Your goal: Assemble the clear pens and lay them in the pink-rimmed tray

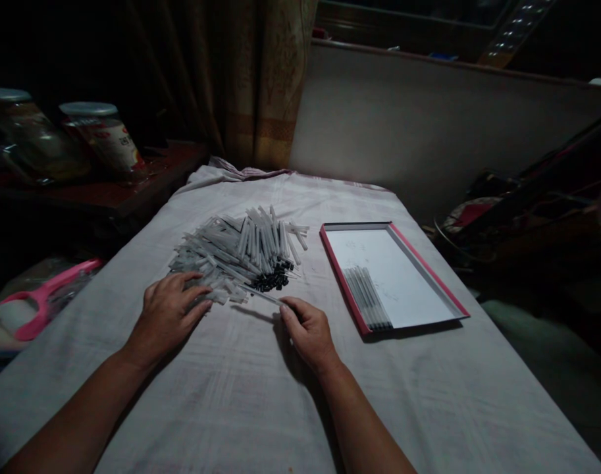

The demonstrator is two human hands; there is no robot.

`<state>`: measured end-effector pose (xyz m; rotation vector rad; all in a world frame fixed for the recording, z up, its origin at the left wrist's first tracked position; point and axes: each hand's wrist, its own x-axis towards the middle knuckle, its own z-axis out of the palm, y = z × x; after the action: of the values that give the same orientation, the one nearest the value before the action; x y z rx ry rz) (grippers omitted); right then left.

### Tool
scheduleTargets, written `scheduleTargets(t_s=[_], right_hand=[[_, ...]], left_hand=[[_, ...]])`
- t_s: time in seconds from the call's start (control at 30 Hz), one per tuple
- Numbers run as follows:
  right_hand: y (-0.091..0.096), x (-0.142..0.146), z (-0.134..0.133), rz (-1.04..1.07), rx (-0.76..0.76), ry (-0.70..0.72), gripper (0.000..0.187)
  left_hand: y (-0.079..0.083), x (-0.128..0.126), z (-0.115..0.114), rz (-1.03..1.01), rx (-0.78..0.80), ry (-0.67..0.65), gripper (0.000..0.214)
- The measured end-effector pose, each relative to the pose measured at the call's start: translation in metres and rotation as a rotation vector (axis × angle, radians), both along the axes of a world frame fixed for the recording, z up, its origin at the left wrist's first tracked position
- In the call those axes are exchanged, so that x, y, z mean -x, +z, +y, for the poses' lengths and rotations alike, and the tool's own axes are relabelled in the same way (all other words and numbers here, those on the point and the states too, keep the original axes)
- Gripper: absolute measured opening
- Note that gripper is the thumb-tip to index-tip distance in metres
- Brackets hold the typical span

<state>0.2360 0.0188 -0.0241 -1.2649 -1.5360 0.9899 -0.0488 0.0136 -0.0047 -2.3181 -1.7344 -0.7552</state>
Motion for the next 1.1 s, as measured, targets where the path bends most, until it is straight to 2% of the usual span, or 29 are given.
scheduleTargets(t_s=[0.1, 0.2, 0.27, 0.4, 0.5, 0.6, 0.83, 1.1], right_hand=[[0.004, 0.002, -0.004, 0.017, -0.016, -0.018, 0.028], [0.012, 0.001, -0.008, 0.002, -0.065, -0.023, 0.024], [0.018, 0.000, -0.010, -0.005, -0.099, -0.018, 0.021], [0.024, -0.002, -0.012, 0.002, -0.124, -0.021, 0.019], [0.024, -0.002, -0.012, 0.001, -0.126, -0.015, 0.018], [0.024, -0.001, -0.013, -0.003, -0.131, -0.003, 0.018], [0.025, 0.004, -0.015, -0.042, -0.195, 0.016, 0.016], [0.020, 0.006, -0.015, -0.077, -0.207, 0.039, 0.017]], left_hand=[[0.001, -0.003, 0.000, -0.113, -0.040, -0.041, 0.020], [0.004, -0.010, -0.003, -0.343, 0.004, -0.144, 0.023], [0.005, -0.018, -0.007, -0.561, 0.129, -0.174, 0.027], [0.010, -0.035, -0.014, -1.043, 0.472, -0.125, 0.039], [0.015, -0.043, -0.015, -1.287, 0.642, -0.090, 0.047], [0.017, -0.044, -0.014, -1.401, 0.700, -0.079, 0.054], [0.015, -0.044, -0.014, -1.590, 0.743, -0.053, 0.049], [0.011, -0.050, -0.016, -1.603, 0.744, -0.087, 0.047]])
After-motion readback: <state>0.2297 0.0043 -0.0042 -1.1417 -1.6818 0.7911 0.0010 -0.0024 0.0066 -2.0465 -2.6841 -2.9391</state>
